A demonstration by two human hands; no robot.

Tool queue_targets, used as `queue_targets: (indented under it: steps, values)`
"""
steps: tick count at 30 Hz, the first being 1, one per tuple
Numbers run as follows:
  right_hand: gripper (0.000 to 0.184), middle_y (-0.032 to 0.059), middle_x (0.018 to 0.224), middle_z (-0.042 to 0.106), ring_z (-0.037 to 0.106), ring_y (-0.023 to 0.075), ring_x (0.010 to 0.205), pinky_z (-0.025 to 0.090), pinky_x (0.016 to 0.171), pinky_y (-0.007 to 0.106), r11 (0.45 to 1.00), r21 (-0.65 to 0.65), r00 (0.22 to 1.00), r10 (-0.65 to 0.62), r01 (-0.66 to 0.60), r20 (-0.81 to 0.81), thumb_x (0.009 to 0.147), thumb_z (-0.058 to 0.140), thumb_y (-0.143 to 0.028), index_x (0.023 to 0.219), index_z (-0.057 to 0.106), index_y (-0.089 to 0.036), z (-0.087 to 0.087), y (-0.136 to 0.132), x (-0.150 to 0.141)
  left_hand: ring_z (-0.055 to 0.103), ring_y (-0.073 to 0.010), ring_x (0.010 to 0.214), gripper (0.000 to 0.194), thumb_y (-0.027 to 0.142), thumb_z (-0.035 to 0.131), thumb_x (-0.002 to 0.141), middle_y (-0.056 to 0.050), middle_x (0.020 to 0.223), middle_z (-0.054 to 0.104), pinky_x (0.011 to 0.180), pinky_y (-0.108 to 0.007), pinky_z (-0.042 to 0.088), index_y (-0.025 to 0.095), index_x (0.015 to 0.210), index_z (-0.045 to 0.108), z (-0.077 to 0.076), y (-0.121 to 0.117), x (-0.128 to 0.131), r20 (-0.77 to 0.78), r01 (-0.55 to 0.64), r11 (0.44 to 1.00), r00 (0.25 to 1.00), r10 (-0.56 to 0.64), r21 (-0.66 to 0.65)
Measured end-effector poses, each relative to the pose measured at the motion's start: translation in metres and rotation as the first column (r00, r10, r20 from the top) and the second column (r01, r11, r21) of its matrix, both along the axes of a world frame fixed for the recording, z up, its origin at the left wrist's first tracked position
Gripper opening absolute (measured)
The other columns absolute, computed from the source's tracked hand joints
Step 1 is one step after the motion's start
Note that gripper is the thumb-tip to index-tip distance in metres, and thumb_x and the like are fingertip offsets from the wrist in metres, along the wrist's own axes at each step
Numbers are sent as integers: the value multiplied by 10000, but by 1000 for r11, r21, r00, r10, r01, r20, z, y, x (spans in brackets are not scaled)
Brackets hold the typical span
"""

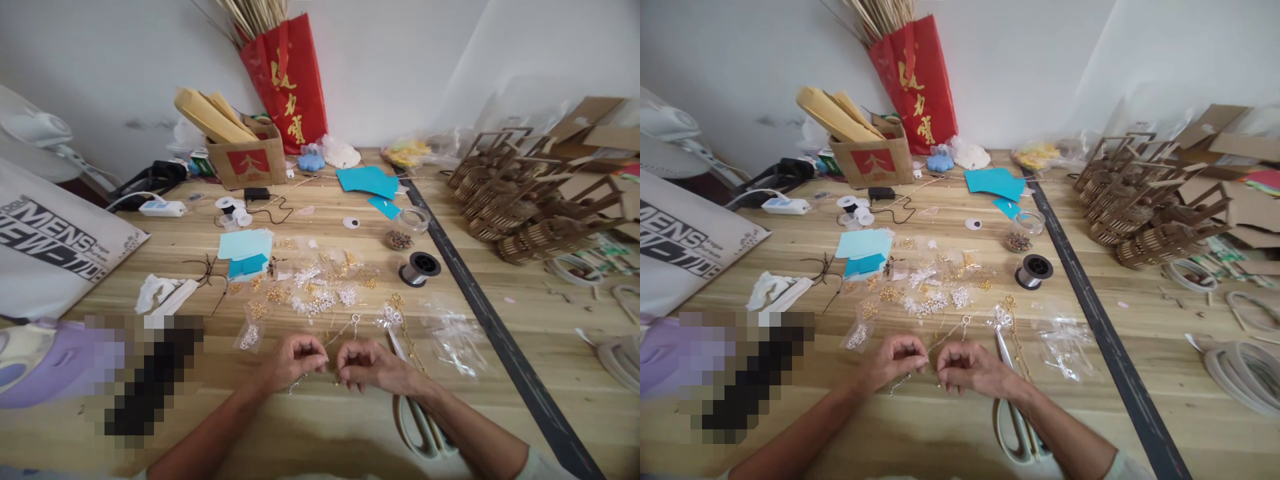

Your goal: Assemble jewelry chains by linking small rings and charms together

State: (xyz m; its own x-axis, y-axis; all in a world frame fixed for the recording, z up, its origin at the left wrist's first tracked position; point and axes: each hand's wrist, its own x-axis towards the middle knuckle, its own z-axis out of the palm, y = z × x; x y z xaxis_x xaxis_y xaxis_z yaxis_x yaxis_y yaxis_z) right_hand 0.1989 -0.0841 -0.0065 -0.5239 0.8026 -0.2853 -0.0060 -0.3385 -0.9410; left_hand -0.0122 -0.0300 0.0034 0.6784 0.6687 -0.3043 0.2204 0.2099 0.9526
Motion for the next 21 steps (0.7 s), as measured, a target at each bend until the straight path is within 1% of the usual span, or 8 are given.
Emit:
queue_targets:
  steps: [3, 6, 13, 21]
  values:
    - [331, -4, 638, 590, 514, 84, 514, 422, 475, 207, 1000, 5, 1000, -2, 3, -13, 789, 689, -502, 784, 604, -182, 3, 1, -1, 551, -117, 585, 263, 380, 695, 731, -33, 640, 663, 574, -216, 399, 119, 729, 662, -6, -1, 1, 12, 36, 999, 999, -36, -29]
    - [346, -1, 642, 584, 521, 89, 530, 415, 472, 204, 1000, 9, 1000, -5, 6, -26, 786, 686, -517, 777, 591, -184, 5, 2, -1, 546, -110, 572, 284, 397, 706, 726, -35, 638, 670, 559, -208, 388, 116, 735, 670, -10, -2, 2, 23, 48, 998, 999, -47, -44]
    - [359, -1, 657, 580, 525, 94, 537, 428, 465, 210, 1000, 24, 1000, 1, -1, -18, 792, 670, -540, 780, 590, -190, 5, 2, -1, 566, -110, 573, 308, 417, 719, 717, -42, 640, 688, 566, -201, 408, 111, 738, 683, -8, -3, 2, 55, 49, 996, 997, -45, -72]
    - [313, 1, 674, 585, 528, 91, 551, 430, 475, 206, 1000, 29, 1000, 10, -9, -29, 814, 665, -497, 794, 602, -190, 5, 1, -1, 611, -126, 610, 292, 401, 723, 730, -56, 673, 712, 604, -208, 442, 111, 754, 695, -10, -4, 1, 75, 64, 995, 995, -59, -77]
